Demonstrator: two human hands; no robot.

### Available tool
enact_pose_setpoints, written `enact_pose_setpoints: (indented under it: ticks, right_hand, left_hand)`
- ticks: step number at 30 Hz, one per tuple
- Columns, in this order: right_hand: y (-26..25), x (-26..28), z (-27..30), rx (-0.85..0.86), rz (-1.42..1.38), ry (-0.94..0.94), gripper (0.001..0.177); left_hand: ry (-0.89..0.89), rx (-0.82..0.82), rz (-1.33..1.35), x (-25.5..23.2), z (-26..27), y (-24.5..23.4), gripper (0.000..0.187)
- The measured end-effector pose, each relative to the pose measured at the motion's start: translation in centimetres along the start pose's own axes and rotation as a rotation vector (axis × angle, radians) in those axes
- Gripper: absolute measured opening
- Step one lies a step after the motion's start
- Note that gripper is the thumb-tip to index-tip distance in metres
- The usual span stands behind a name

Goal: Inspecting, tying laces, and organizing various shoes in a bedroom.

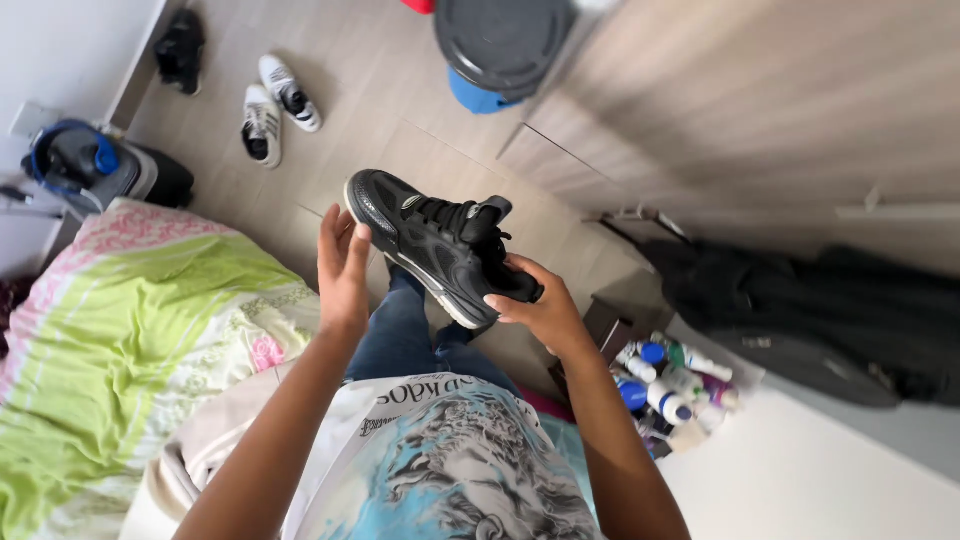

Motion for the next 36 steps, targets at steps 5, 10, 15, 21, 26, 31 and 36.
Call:
enact_pose_setpoints:
  ticks: [5,10,15,21,26,31,36]
  right_hand:
    - [5.1,2.3,-4.4,0.207,-0.106,0.199,0.072]
    - [10.0,5.1,-9.2,0.323,-0.113,0.192,0.079]
    - [13.9,7.1,-13.1,0.306,-0.207,-0.006,0.093]
    - [21.2,10.7,-15.3,0.384,-0.357,-0.058,0.109]
    - [24.4,14.8,-19.7,0.383,-0.293,-0.049,0.107]
    - [26.5,18.8,-26.4,0.401,-0.225,-0.054,0.101]
    - [28.3,23.5,-35.3,0.346,0.043,-0.352,0.085]
  left_hand:
    - [-0.185,0.008,0.449,-0.5,-6.1,-3.5,0.058]
    - [-0.184,0.129,0.72,-4.8,-12.2,-5.1,0.059]
    - [-0.252,-0.09,0.745,-3.5,-17.7,-7.2,0.051]
    - [-0.308,0.042,0.86,-8.0,-23.3,-7.4,0.057]
    - [-0.395,0.118,0.985,-10.6,-29.2,-5.4,0.063]
    - [-0.333,0.046,1.02,-11.1,-35.2,-2.8,0.07]
    - [-0.524,-0.299,0.457,-8.5,-42.7,-0.4,0.071]
Point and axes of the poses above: each hand's wrist, its own z-axis away from the middle knuckle, its own y-axis out of the palm, x = y × z, the point moved 2 cm from there along -z, towards the middle knuckle, and after that the axes turned 14 degrees about -x, right-handed, at the moved point
